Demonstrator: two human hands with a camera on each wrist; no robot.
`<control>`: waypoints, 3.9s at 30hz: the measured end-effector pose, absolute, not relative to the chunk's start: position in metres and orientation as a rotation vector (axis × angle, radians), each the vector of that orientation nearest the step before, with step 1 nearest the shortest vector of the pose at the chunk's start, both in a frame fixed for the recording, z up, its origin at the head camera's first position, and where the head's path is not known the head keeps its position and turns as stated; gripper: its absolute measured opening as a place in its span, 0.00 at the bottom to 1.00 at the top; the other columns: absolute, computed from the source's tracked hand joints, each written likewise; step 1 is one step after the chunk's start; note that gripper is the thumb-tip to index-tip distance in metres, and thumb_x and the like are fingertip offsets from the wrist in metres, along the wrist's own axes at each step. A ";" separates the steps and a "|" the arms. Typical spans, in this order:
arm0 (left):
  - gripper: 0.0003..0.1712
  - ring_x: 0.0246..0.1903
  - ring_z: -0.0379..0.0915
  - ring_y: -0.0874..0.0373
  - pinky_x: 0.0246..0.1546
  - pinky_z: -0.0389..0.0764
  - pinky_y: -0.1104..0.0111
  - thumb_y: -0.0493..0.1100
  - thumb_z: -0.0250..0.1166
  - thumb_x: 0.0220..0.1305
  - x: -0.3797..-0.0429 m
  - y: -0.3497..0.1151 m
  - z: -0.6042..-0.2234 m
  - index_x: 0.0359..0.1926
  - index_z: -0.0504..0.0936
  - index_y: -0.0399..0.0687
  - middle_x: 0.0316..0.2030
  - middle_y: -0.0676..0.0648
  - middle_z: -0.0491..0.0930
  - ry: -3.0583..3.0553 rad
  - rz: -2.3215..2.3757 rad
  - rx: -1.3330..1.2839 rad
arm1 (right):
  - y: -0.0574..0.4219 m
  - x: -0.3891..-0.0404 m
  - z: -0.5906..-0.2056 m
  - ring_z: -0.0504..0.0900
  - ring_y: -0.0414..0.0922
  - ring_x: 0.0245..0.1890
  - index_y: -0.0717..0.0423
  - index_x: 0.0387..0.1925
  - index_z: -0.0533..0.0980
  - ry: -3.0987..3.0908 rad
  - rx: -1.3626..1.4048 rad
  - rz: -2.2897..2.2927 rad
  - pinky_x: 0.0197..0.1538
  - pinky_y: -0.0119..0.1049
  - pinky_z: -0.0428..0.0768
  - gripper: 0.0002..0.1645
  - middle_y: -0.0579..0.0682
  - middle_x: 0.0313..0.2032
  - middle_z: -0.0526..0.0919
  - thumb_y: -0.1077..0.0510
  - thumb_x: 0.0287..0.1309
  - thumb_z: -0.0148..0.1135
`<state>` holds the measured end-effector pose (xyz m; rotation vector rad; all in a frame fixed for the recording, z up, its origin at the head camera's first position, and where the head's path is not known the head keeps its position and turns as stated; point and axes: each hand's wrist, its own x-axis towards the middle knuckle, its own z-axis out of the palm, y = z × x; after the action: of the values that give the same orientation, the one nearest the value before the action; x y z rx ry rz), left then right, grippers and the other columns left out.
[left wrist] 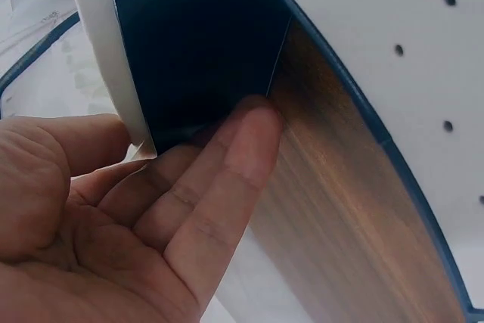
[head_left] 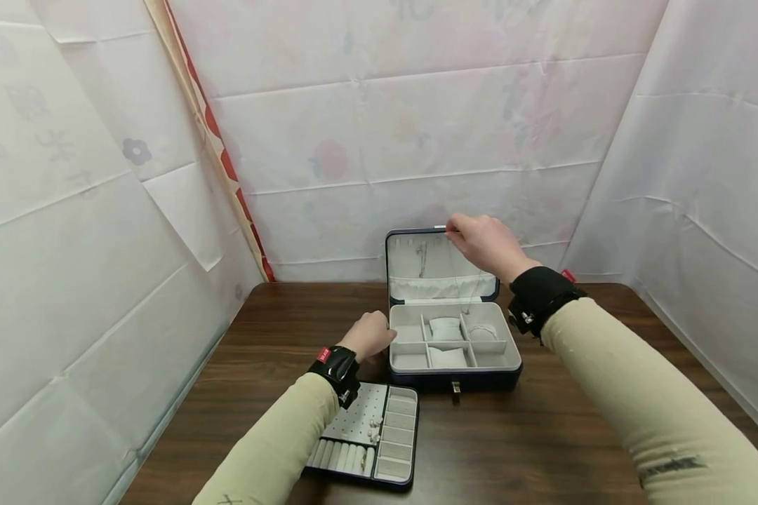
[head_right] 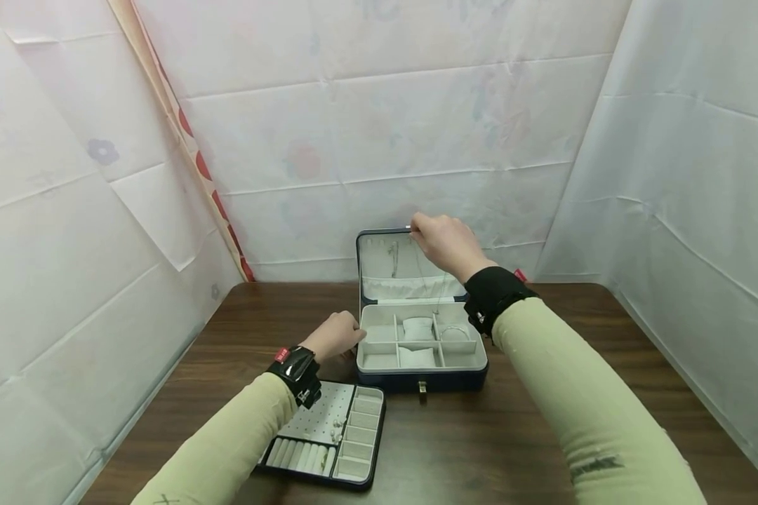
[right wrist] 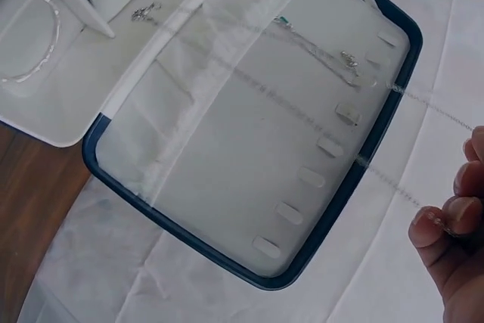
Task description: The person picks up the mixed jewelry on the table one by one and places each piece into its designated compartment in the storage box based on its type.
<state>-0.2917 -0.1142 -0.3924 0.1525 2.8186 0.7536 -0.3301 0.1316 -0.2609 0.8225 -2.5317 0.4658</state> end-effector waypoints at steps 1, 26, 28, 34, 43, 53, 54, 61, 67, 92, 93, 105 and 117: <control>0.17 0.19 0.85 0.50 0.23 0.84 0.64 0.41 0.58 0.75 -0.292 -0.114 -0.392 0.28 0.82 0.39 0.24 0.44 0.82 2.820 0.754 0.151 | 0.131 -0.331 -0.261 0.82 0.51 0.34 0.57 0.47 0.79 -2.534 0.828 0.459 0.41 0.47 0.78 0.07 0.55 0.40 0.86 0.60 0.75 0.56; 0.20 0.14 0.72 0.55 0.16 0.72 0.64 0.45 0.55 0.77 -0.288 -0.110 -0.391 0.27 0.79 0.42 0.20 0.46 0.77 2.849 0.601 0.136 | 0.137 -0.349 -0.271 0.76 0.50 0.27 0.57 0.40 0.76 -2.571 0.786 0.370 0.35 0.45 0.72 0.04 0.55 0.32 0.83 0.61 0.74 0.57; 0.20 0.14 0.72 0.55 0.16 0.71 0.64 0.45 0.55 0.77 -0.288 -0.110 -0.391 0.26 0.79 0.42 0.19 0.46 0.77 2.850 0.598 0.138 | 0.137 -0.350 -0.271 0.79 0.51 0.28 0.57 0.41 0.77 -2.560 0.784 0.367 0.35 0.46 0.74 0.04 0.56 0.34 0.84 0.62 0.74 0.57; 0.20 0.13 0.71 0.56 0.15 0.71 0.64 0.44 0.55 0.77 -0.288 -0.110 -0.390 0.26 0.79 0.42 0.18 0.46 0.77 2.845 0.600 0.129 | 0.135 -0.352 -0.270 0.82 0.53 0.31 0.58 0.44 0.79 -2.545 0.779 0.373 0.38 0.48 0.78 0.05 0.57 0.36 0.86 0.62 0.73 0.58; 0.18 0.13 0.76 0.54 0.15 0.73 0.66 0.41 0.56 0.76 -0.288 -0.112 -0.393 0.26 0.79 0.41 0.18 0.46 0.77 2.851 0.652 0.152 | 0.136 -0.354 -0.275 0.79 0.52 0.29 0.57 0.41 0.77 -2.540 0.785 0.347 0.38 0.47 0.76 0.04 0.56 0.34 0.85 0.61 0.74 0.58; 0.14 0.12 0.80 0.54 0.18 0.81 0.66 0.35 0.55 0.72 -0.288 -0.113 -0.395 0.27 0.80 0.38 0.24 0.41 0.81 2.864 0.742 0.251 | 0.133 -0.353 -0.279 0.79 0.51 0.28 0.58 0.40 0.77 -2.598 0.751 0.323 0.38 0.46 0.77 0.06 0.56 0.32 0.84 0.60 0.75 0.57; 0.14 0.12 0.79 0.55 0.19 0.79 0.67 0.35 0.56 0.71 -0.288 -0.114 -0.396 0.27 0.80 0.38 0.25 0.41 0.82 2.876 0.728 0.269 | 0.133 -0.353 -0.280 0.78 0.51 0.27 0.58 0.40 0.77 -2.602 0.754 0.322 0.37 0.45 0.76 0.06 0.56 0.31 0.83 0.60 0.75 0.57; 0.16 0.12 0.79 0.57 0.19 0.75 0.69 0.34 0.56 0.70 -0.290 -0.115 -0.402 0.22 0.78 0.41 0.20 0.43 0.80 2.930 0.700 0.337 | 0.131 -0.352 -0.282 0.75 0.50 0.28 0.57 0.39 0.76 -2.621 0.761 0.317 0.37 0.44 0.72 0.05 0.54 0.31 0.82 0.60 0.75 0.57; 0.22 0.12 0.79 0.57 0.16 0.70 0.71 0.34 0.56 0.68 -0.289 -0.117 -0.404 0.15 0.70 0.47 0.12 0.47 0.75 2.934 0.746 0.378 | 0.130 -0.352 -0.285 0.71 0.49 0.26 0.57 0.37 0.75 -2.595 0.782 0.301 0.35 0.42 0.68 0.06 0.53 0.27 0.78 0.60 0.74 0.58; 0.27 0.10 0.56 0.63 0.13 0.58 0.71 0.34 0.58 0.66 -0.292 -0.116 -0.410 0.11 0.60 0.50 0.09 0.56 0.56 2.925 0.797 0.444 | 0.137 -0.349 -0.295 0.68 0.47 0.22 0.56 0.38 0.73 -2.632 0.783 0.266 0.32 0.40 0.63 0.06 0.51 0.25 0.75 0.59 0.75 0.57; 0.27 0.10 0.56 0.63 0.13 0.57 0.71 0.34 0.58 0.66 -0.291 -0.115 -0.409 0.11 0.59 0.51 0.09 0.56 0.56 2.921 0.800 0.446 | 0.137 -0.349 -0.295 0.69 0.47 0.22 0.57 0.38 0.73 -2.629 0.783 0.263 0.32 0.40 0.64 0.06 0.51 0.26 0.76 0.59 0.75 0.57; 0.28 0.08 0.70 0.60 0.12 0.59 0.72 0.34 0.59 0.63 -0.281 -0.103 -0.407 0.08 0.61 0.51 0.05 0.56 0.62 2.909 0.831 0.492 | 0.137 -0.349 -0.298 0.73 0.49 0.26 0.58 0.40 0.77 -2.587 0.780 0.304 0.37 0.45 0.72 0.04 0.53 0.29 0.80 0.61 0.74 0.58; 0.19 0.16 0.84 0.52 0.17 0.78 0.69 0.35 0.60 0.63 -0.280 -0.103 -0.401 0.14 0.77 0.43 0.14 0.50 0.80 2.848 0.814 0.472 | 0.135 -0.349 -0.300 0.66 0.48 0.21 0.57 0.36 0.72 -2.547 0.761 0.232 0.33 0.43 0.65 0.07 0.50 0.20 0.69 0.61 0.75 0.56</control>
<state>-0.2796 -0.1032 -0.4013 0.4721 2.8483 0.8135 -0.3492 0.1349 -0.3000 0.7614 -2.5473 0.2322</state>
